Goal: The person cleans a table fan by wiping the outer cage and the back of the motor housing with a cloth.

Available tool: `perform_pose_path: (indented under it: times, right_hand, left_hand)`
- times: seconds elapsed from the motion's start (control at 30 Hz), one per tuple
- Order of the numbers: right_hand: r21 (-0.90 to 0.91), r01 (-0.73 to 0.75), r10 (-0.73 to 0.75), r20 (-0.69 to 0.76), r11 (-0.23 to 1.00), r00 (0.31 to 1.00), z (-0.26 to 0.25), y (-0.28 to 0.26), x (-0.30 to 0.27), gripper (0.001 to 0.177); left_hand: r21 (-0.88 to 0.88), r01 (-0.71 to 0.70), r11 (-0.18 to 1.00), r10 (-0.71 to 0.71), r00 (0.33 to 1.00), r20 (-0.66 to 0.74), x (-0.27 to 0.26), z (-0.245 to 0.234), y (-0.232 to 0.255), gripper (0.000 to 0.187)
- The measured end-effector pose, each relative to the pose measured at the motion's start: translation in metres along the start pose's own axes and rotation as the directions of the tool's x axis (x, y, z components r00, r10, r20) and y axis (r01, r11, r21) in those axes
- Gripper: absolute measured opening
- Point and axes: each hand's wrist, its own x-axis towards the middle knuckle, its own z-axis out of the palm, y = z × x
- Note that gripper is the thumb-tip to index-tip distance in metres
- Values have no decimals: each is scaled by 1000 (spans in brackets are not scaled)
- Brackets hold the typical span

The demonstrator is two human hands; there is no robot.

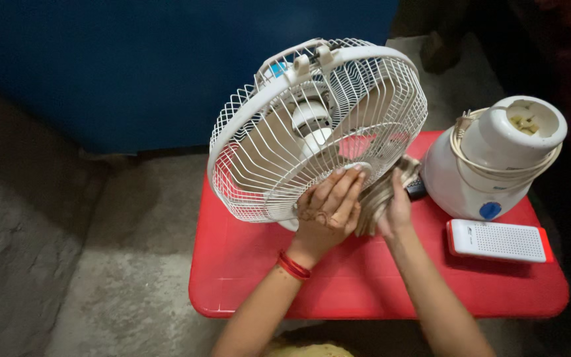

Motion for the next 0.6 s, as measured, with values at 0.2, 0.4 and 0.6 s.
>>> perform_pose_path:
  times: [0.2, 0.4, 0.6]
  right_hand:
    - [-159, 240, -235, 53, 958, 971, 11, -28, 6, 39]
    - [-222, 287, -275, 85, 932, 958, 1, -28, 8, 39]
    - [-38, 86, -86, 13, 996, 996, 1, -9, 5, 48]
  left_hand:
    - [14, 16, 1000, -16, 1000, -23, 1, 1, 2, 45]
    - [32, 7, 999, -7, 1000, -5, 2, -1, 2, 46]
    - [37, 23, 999, -23, 1000, 5, 2, -1, 3, 44]
